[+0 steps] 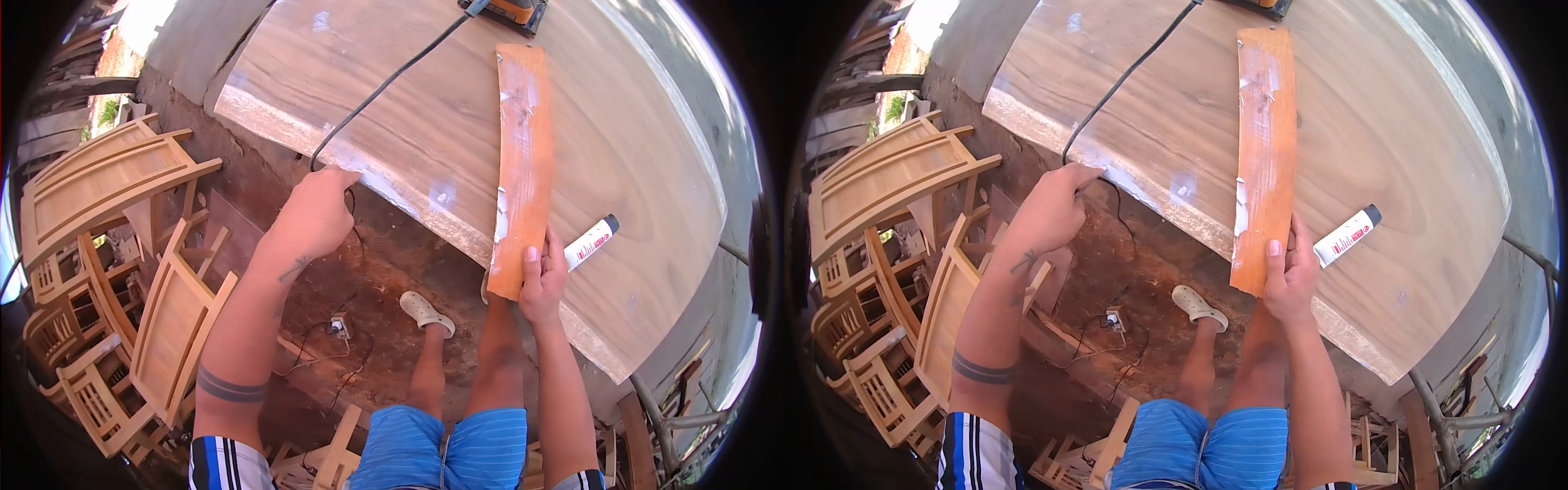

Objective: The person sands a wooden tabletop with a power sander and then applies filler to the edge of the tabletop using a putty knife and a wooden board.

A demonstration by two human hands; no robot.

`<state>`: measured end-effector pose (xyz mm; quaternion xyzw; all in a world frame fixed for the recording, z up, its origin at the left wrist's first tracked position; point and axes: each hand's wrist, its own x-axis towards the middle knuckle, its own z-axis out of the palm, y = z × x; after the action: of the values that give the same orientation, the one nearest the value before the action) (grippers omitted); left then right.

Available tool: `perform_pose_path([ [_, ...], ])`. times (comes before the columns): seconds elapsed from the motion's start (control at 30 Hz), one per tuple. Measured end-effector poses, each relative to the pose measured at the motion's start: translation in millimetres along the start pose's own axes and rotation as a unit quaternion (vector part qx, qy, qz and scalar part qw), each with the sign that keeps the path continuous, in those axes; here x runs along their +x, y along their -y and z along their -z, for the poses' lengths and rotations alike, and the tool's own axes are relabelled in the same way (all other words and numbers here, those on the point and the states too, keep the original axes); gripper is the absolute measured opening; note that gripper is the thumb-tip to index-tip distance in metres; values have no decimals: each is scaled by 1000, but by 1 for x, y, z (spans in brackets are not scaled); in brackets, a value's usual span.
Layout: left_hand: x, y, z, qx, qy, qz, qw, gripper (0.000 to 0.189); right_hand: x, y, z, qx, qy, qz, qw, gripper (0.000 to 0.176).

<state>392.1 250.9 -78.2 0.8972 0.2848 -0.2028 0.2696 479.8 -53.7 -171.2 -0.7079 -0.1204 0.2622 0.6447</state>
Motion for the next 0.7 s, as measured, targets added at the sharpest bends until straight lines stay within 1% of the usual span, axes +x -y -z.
perform_pose_path([
  [0.13, 1, -3, 3, 23, 22, 8, 999, 47, -2, -1, 1, 9, 0, 1, 1000, 55],
  [0.23, 2, -8, 9, 7, 51, 29, 998, 47, -2, -4, 0, 1, -9, 6, 1000, 56],
  [0.33, 1, 2, 6, 5, 19, 11, 1000, 47, -3, -5, 1, 3, -13, 7, 1000, 56],
  [0.43, 0, -1, 1, -15, 14, 11, 1000, 49, -2, -5, 2, -2, -11, 10, 1000, 55],
  [0.53, 0, 1, 0, -26, 22, -11, 999, 49, -2, -13, 3, -26, -13, 21, 999, 54],
  [0.63, 2, -3, 7, -35, 23, 64, 997, 49, -3, -14, 3, -31, -15, 30, 999, 53],
  [0.7, 3, 2, 2, -35, 14, 32, 999, 49, -3, -12, 4, -32, -13, 32, 999, 53],
])
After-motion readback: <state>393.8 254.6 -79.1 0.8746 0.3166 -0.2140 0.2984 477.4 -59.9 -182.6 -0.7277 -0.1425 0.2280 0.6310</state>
